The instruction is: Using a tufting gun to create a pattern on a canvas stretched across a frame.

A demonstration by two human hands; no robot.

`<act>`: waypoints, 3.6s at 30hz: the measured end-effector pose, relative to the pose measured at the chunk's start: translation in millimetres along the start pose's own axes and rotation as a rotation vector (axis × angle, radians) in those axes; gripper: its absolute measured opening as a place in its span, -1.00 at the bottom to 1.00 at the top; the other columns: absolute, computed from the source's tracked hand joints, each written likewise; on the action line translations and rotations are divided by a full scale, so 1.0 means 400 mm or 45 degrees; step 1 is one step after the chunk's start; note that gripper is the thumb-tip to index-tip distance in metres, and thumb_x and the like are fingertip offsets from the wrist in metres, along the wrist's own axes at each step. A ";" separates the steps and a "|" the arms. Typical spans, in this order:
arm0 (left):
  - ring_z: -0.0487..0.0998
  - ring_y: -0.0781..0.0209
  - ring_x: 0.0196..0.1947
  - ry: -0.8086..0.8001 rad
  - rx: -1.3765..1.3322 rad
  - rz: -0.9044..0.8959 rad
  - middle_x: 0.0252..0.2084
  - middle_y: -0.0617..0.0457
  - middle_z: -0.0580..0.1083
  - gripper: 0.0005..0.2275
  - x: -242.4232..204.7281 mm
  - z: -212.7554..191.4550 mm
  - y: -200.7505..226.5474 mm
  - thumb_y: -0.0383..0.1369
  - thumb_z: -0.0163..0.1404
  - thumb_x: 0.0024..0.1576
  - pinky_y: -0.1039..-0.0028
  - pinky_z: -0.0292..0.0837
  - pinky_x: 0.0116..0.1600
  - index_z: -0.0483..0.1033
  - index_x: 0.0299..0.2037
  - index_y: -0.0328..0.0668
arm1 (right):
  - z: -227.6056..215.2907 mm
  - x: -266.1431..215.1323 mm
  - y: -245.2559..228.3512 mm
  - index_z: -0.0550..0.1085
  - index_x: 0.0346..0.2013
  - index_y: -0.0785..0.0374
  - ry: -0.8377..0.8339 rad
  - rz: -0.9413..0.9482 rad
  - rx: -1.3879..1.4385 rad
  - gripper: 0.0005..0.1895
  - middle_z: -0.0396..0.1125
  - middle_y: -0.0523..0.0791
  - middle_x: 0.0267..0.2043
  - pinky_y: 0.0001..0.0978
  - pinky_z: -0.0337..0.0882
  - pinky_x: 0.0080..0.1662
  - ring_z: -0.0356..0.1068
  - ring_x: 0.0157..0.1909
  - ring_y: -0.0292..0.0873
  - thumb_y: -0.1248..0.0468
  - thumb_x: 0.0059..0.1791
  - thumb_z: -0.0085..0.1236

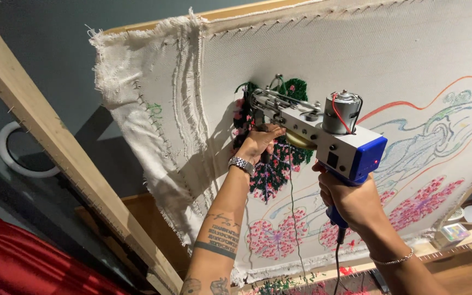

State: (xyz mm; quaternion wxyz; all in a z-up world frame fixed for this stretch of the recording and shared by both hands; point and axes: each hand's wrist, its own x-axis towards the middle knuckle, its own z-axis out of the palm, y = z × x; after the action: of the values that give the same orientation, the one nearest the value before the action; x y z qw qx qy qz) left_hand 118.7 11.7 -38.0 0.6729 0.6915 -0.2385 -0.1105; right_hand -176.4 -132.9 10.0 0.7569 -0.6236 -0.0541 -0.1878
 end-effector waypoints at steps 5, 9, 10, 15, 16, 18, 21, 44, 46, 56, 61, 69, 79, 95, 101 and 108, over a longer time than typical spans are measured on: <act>0.35 0.40 -0.64 -0.010 0.094 0.080 -0.57 0.12 0.42 -0.46 0.014 0.002 0.001 -0.03 0.25 0.03 0.50 0.38 -0.49 0.63 0.01 -0.41 | -0.009 0.006 0.005 0.46 -0.23 0.36 0.017 0.038 -0.005 -0.90 0.10 -0.24 -0.62 -0.43 0.04 -0.53 0.03 -0.62 -0.35 0.43 -0.04 0.11; 0.36 0.43 -0.61 -0.023 0.075 0.068 -0.55 0.19 0.47 -0.51 0.013 0.003 0.027 -0.03 0.25 -0.01 0.51 0.36 -0.47 0.55 0.03 -0.15 | 0.000 0.006 -0.010 0.48 -0.22 0.36 0.086 0.085 -0.070 -0.89 0.09 -0.22 -0.62 -0.40 0.04 -0.54 0.02 -0.63 -0.33 0.44 -0.04 0.10; 0.36 0.43 -0.61 -0.020 0.077 0.066 -0.55 0.19 0.47 -0.51 0.049 -0.013 -0.012 -0.03 0.25 -0.01 0.51 0.36 -0.47 0.55 0.03 -0.15 | 0.003 0.006 -0.011 0.48 -0.22 0.36 0.083 0.086 -0.067 -0.89 0.09 -0.22 -0.62 -0.40 0.04 -0.54 0.02 -0.63 -0.33 0.44 -0.04 0.10; 0.39 0.32 -0.57 -0.007 -0.076 0.058 -0.50 0.00 0.41 -0.46 0.076 -0.029 -0.048 -0.09 0.33 0.09 0.45 0.39 -0.45 0.54 -0.12 -0.63 | -0.008 0.016 0.000 0.53 -0.20 0.39 0.140 0.089 -0.093 -0.86 0.14 -0.19 -0.61 -0.38 0.09 -0.53 0.07 -0.61 -0.29 0.40 -0.03 0.13; 0.39 0.32 -0.57 -0.008 -0.075 0.058 -0.50 0.00 0.41 -0.46 0.039 -0.010 0.007 -0.09 0.33 0.09 0.45 0.39 -0.45 0.54 -0.12 -0.63 | -0.009 0.018 -0.003 0.53 -0.20 0.39 0.141 0.089 -0.093 -0.86 0.14 -0.19 -0.61 -0.38 0.09 -0.53 0.07 -0.61 -0.29 0.40 -0.03 0.13; 0.28 0.43 -0.60 0.004 -0.049 0.130 -0.38 0.18 0.57 -0.58 -0.042 0.024 0.115 -0.11 0.28 -0.01 0.52 0.32 -0.50 0.62 -0.09 -0.28 | -0.008 0.018 -0.009 0.54 -0.18 0.40 0.148 0.116 -0.077 -0.83 0.15 -0.19 -0.61 -0.38 0.12 -0.52 0.09 -0.60 -0.29 0.41 -0.04 0.12; 0.37 0.44 -0.58 0.006 -0.013 0.151 -0.26 0.20 0.61 -0.62 -0.029 0.019 0.111 -0.17 0.27 0.02 0.54 0.38 -0.49 0.60 -0.04 -0.22 | -0.003 0.026 -0.020 0.53 -0.18 0.42 0.194 0.130 -0.093 -0.84 0.16 -0.17 -0.60 -0.37 0.11 -0.52 0.10 -0.60 -0.28 0.40 -0.02 0.12; 0.25 0.53 -0.58 -0.555 -0.063 0.088 -0.11 0.08 0.64 -0.60 -0.227 0.158 0.199 -0.08 0.16 0.18 0.65 0.19 -0.48 0.61 0.04 -0.24 | -0.289 -0.069 -0.046 0.40 0.03 0.60 -0.117 0.049 0.120 -0.66 0.01 -0.21 -0.56 -0.39 0.06 -0.49 -0.03 -0.56 -0.28 0.44 -0.01 0.01; 0.21 0.55 -0.60 -0.567 -0.058 0.098 -0.10 0.11 0.63 -0.60 -0.221 0.169 0.198 -0.08 0.16 0.17 0.66 0.15 -0.50 0.61 0.03 -0.23 | -0.297 -0.078 -0.051 0.40 0.02 0.62 -0.093 0.034 0.118 -0.67 0.01 -0.20 -0.56 -0.38 0.05 -0.49 -0.03 -0.55 -0.28 0.44 0.00 0.01; 0.45 0.48 -0.47 -0.565 0.040 0.194 -0.03 0.11 0.63 -0.65 -0.183 0.172 0.158 -0.18 0.15 0.19 0.60 0.41 -0.38 0.62 0.06 -0.25 | -0.312 -0.106 -0.046 0.39 0.08 0.62 -0.134 -0.074 0.149 -0.60 0.04 -0.19 -0.57 -0.38 0.08 -0.48 -0.01 -0.55 -0.28 0.40 0.00 0.03; 0.69 0.36 -0.07 -0.547 -0.001 0.493 -0.01 0.07 0.66 -0.69 -0.227 0.098 0.175 -0.31 0.30 0.18 0.53 0.61 0.09 0.61 0.06 -0.29 | -0.345 -0.121 -0.008 0.38 0.11 0.62 -0.097 -0.091 0.136 -0.54 0.04 -0.19 -0.57 -0.38 0.08 -0.49 0.01 -0.56 -0.27 0.35 -0.01 0.04; 0.60 0.12 -0.10 0.668 1.185 0.957 -0.11 0.02 0.58 -0.68 -0.196 -0.021 0.315 -0.32 0.31 0.04 0.39 0.52 0.01 0.62 -0.01 -0.17 | -0.405 -0.116 0.051 0.31 0.22 0.59 -0.109 0.011 0.289 -0.43 0.03 -0.20 -0.51 -0.35 0.16 -0.41 0.06 -0.51 -0.25 0.30 -0.04 -0.02; 0.64 0.04 -0.11 0.749 1.064 1.014 -0.05 -0.04 0.56 -0.78 -0.167 -0.032 0.356 -0.32 0.24 0.08 0.29 0.54 0.01 0.64 -0.11 -0.20 | -0.378 -0.137 0.061 0.35 0.20 0.56 0.048 0.085 0.200 -0.46 0.06 -0.17 -0.50 -0.34 0.12 -0.46 0.05 -0.52 -0.23 0.34 -0.06 -0.02; 0.61 0.13 -0.33 0.729 0.937 0.961 -0.26 -0.09 0.55 -0.80 -0.157 -0.058 0.347 -0.37 -0.01 0.29 0.34 0.54 -0.17 0.58 -0.30 -0.34 | -0.338 -0.152 0.043 0.41 0.15 0.59 0.122 0.122 0.165 -0.50 0.06 -0.16 -0.53 -0.33 0.09 -0.47 0.01 -0.54 -0.24 0.43 -0.08 -0.03; 0.60 0.03 -0.07 0.726 1.129 1.060 0.03 -0.05 0.49 -0.77 -0.162 -0.040 0.337 -0.40 0.16 0.12 0.34 0.58 -0.03 0.59 -0.03 -0.22 | -0.332 -0.157 0.046 0.41 0.13 0.61 0.086 0.069 0.179 -0.51 0.09 -0.15 -0.54 -0.33 0.13 -0.45 0.03 -0.54 -0.24 0.42 -0.07 -0.02; 0.58 -0.08 -0.05 0.899 1.373 1.188 0.07 -0.13 0.46 -0.63 -0.170 -0.020 0.322 -0.30 0.25 0.05 0.27 0.55 -0.04 0.56 0.06 -0.21 | -0.355 -0.176 0.074 0.42 0.08 0.62 0.166 0.099 0.184 -0.56 0.11 -0.14 -0.53 -0.35 0.12 -0.46 0.06 -0.54 -0.23 0.45 -0.07 0.00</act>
State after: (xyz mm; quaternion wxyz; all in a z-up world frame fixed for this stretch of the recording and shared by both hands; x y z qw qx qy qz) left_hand 40.5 53.9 77.9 0.2579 0.7450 -0.2967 0.5390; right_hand -252.7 -250.2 -70.3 0.8085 -0.5556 0.0061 -0.1939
